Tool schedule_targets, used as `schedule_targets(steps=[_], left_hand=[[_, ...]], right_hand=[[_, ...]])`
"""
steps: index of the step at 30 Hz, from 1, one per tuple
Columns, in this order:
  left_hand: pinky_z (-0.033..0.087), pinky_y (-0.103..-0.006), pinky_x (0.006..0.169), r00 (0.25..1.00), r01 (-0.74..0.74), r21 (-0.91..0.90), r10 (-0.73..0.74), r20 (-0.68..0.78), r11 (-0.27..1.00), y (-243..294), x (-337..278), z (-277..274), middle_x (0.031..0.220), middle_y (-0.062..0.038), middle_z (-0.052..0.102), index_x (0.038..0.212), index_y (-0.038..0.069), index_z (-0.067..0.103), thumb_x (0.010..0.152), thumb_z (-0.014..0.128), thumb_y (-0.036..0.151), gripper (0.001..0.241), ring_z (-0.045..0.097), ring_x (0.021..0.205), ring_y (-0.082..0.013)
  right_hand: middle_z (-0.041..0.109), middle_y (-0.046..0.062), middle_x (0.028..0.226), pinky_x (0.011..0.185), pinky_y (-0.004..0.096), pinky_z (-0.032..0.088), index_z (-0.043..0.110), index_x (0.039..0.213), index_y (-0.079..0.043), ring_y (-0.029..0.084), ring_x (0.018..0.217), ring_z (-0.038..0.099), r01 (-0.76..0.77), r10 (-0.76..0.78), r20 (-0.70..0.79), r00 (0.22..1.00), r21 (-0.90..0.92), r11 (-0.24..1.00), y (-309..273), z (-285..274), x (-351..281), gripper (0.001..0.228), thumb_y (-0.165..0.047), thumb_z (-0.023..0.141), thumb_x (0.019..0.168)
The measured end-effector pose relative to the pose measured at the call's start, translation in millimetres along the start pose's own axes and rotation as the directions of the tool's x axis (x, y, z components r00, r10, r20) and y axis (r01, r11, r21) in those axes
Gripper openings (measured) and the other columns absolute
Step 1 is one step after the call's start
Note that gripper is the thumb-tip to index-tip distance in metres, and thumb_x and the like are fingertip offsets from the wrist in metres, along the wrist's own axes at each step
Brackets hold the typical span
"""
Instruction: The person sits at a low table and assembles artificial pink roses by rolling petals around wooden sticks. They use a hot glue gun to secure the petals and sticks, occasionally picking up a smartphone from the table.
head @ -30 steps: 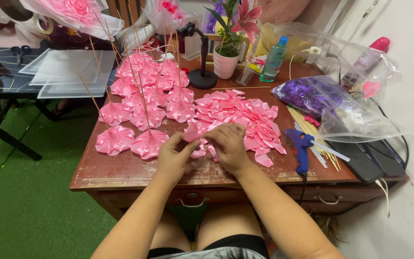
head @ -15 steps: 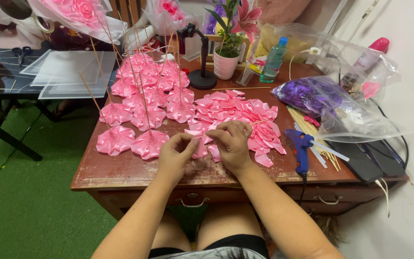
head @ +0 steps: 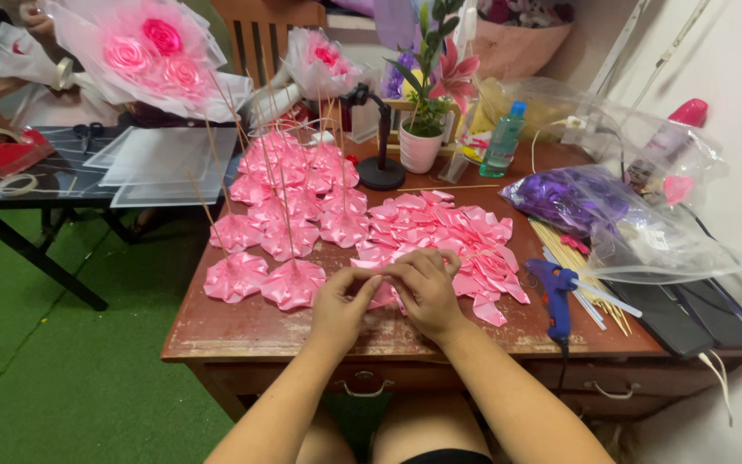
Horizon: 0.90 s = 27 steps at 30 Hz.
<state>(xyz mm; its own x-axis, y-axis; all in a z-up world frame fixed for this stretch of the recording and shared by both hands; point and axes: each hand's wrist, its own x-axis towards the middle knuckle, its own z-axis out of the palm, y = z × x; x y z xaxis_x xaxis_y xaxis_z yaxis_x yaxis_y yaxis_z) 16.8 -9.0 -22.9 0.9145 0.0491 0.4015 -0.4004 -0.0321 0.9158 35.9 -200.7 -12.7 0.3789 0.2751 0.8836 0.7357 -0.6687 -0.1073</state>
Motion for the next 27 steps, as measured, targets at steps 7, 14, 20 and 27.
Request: schedule_targets(steps=[7,14,20,27], left_hand=[[0.061,-0.0322,0.077,0.996,0.09,-0.053,-0.089,0.026,0.994,8.1,-0.5,0.4,0.085,-0.007,0.081,0.109,0.013,0.087,0.096,0.087,0.025,0.017,0.073,0.083,-0.0153],[0.06,-0.0308,0.075,0.991,0.125,-0.074,-0.121,0.055,0.989,29.4,-6.8,-0.7,0.083,-0.006,0.079,0.108,0.013,0.088,0.097,0.086,0.027,0.018,0.069,0.081,-0.013],[0.061,-0.0304,0.074,0.994,0.101,-0.072,-0.098,0.052,0.992,1.7,0.7,1.1,0.083,-0.007,0.08,0.107,0.012,0.087,0.096,0.087,0.026,0.017,0.072,0.082,-0.0143],[0.06,-0.0318,0.072,0.997,0.068,-0.078,-0.066,0.029,0.995,8.1,-0.2,0.6,0.08,-0.009,0.08,0.105,0.012,0.088,0.097,0.087,0.023,0.014,0.07,0.08,-0.014]], right_hand=[[0.07,-0.008,0.098,0.105,0.044,0.028,0.078,0.108,-0.028,0.016,0.101,0.062,-0.002,0.001,-0.031,1.0,-0.044,0.999,-0.8,-1.5,1.0,0.008,-0.033,0.073,0.105],[0.07,-0.007,0.098,0.106,0.043,0.03,0.077,0.107,-0.027,0.017,0.101,0.062,0.019,-0.02,-0.028,0.999,-0.05,0.999,-0.4,-0.1,0.4,0.007,-0.032,0.072,0.105],[0.069,-0.007,0.099,0.106,0.042,0.031,0.077,0.106,-0.027,0.017,0.102,0.062,0.012,-0.014,-0.023,1.0,-0.053,0.999,-4.9,-2.3,2.1,0.008,-0.033,0.071,0.106],[0.072,-0.007,0.105,0.109,0.045,0.028,0.078,0.108,-0.026,0.017,0.105,0.063,0.021,-0.024,-0.039,0.999,-0.076,0.997,-1.0,-1.2,-1.9,0.011,-0.036,0.073,0.106]])
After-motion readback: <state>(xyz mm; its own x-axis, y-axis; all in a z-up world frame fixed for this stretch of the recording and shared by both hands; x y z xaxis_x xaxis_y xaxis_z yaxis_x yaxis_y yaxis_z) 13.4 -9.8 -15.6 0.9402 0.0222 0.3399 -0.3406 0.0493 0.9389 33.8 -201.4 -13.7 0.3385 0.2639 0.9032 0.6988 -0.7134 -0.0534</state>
